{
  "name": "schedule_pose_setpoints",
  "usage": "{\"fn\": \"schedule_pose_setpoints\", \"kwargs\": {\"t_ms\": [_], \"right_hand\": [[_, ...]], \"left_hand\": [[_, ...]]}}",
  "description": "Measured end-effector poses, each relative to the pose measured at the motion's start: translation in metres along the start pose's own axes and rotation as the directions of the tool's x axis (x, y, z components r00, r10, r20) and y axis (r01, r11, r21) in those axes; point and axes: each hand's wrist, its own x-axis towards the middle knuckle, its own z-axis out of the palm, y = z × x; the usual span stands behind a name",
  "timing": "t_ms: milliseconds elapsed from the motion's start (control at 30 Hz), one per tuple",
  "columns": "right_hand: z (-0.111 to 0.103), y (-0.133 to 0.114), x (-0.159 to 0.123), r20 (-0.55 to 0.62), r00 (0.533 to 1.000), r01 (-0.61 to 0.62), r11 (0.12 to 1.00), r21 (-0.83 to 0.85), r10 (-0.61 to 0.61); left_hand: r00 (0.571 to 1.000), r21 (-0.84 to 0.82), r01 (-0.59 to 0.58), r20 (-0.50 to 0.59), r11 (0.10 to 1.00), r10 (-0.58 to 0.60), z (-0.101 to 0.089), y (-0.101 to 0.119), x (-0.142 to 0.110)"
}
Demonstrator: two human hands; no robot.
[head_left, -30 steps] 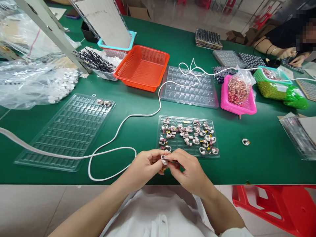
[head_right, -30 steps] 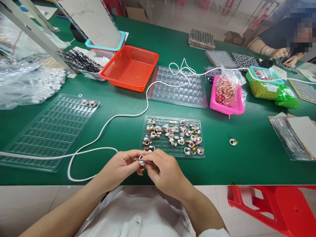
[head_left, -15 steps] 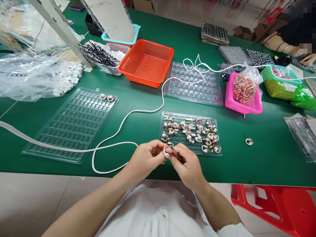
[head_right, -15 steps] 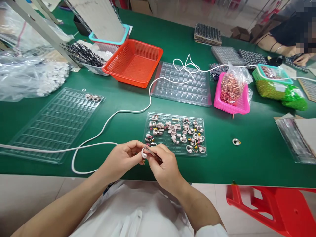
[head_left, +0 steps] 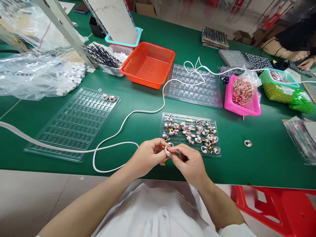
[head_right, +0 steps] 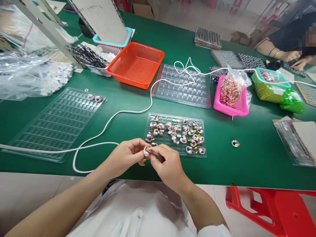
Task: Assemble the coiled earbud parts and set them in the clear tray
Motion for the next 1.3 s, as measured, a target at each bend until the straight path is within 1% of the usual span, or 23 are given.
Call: {"fn": "schedule_pose_setpoints", "kwargs": {"t_ms": [133,200,300,433,500,567,667,800,900,967,1033,1300], "right_hand": [[0.004,0.003,0.0,-0.041,0.993,-0.108,0.991,0.074,0.111],[0.006,0.004,0.0,-0.059,0.992,-0.109,0.991,0.081,0.114],[0.007,0.003,0.0,-0.071,0.997,-0.033,0.999,0.033,0.035],[0.006,0.001,0.0,-0.038,0.995,0.095,0.994,-0.048,-0.096],[0.005,0.001,0.0,-0.032,0.992,0.123,0.99,-0.072,-0.126],[0.005,0.001,0.001,-0.035,0.991,0.125,0.989,-0.081,-0.128],[0.004,0.0,0.002,-0.022,0.994,0.1,0.992,-0.08,-0.102],[-0.001,-0.004,0.003,0.047,0.998,0.04,0.998,-0.057,-0.037],[-0.004,-0.008,0.004,0.103,0.995,-0.008,0.999,-0.037,0.012],[-0.006,-0.009,0.005,0.12,0.992,-0.029,0.999,-0.036,0.033],[-0.005,-0.009,0.006,0.119,0.992,-0.044,0.998,-0.033,0.047],[0.003,-0.003,0.007,0.05,0.993,-0.104,0.994,0.018,0.103]], "left_hand": [[1.0,-0.04,0.011,-0.01,0.999,-0.011,0.0,0.001,0.002],[1.0,-0.052,0.013,-0.018,0.999,-0.014,-0.001,0.001,0.003],[1.0,-0.074,0.013,-0.011,0.997,-0.014,-0.002,0.0,0.005],[0.998,-0.122,0.055,0.017,0.991,-0.053,-0.003,0.001,0.006],[0.996,-0.131,0.085,0.025,0.988,-0.083,-0.003,0.001,0.006],[0.995,-0.133,0.101,0.037,0.986,-0.097,-0.003,0.002,0.006],[0.993,-0.134,0.11,0.063,0.985,-0.102,-0.004,0.001,0.006],[0.99,-0.12,0.121,0.081,0.985,-0.111,-0.004,0.002,0.006],[0.986,-0.081,0.142,0.096,0.987,-0.134,-0.005,0.004,0.006],[0.984,-0.052,0.153,0.094,0.987,-0.148,-0.005,0.005,0.007],[0.985,-0.039,0.156,0.085,0.987,-0.152,-0.006,0.006,0.008],[0.987,-0.043,0.152,0.064,0.987,-0.149,-0.006,0.004,0.011]]}}
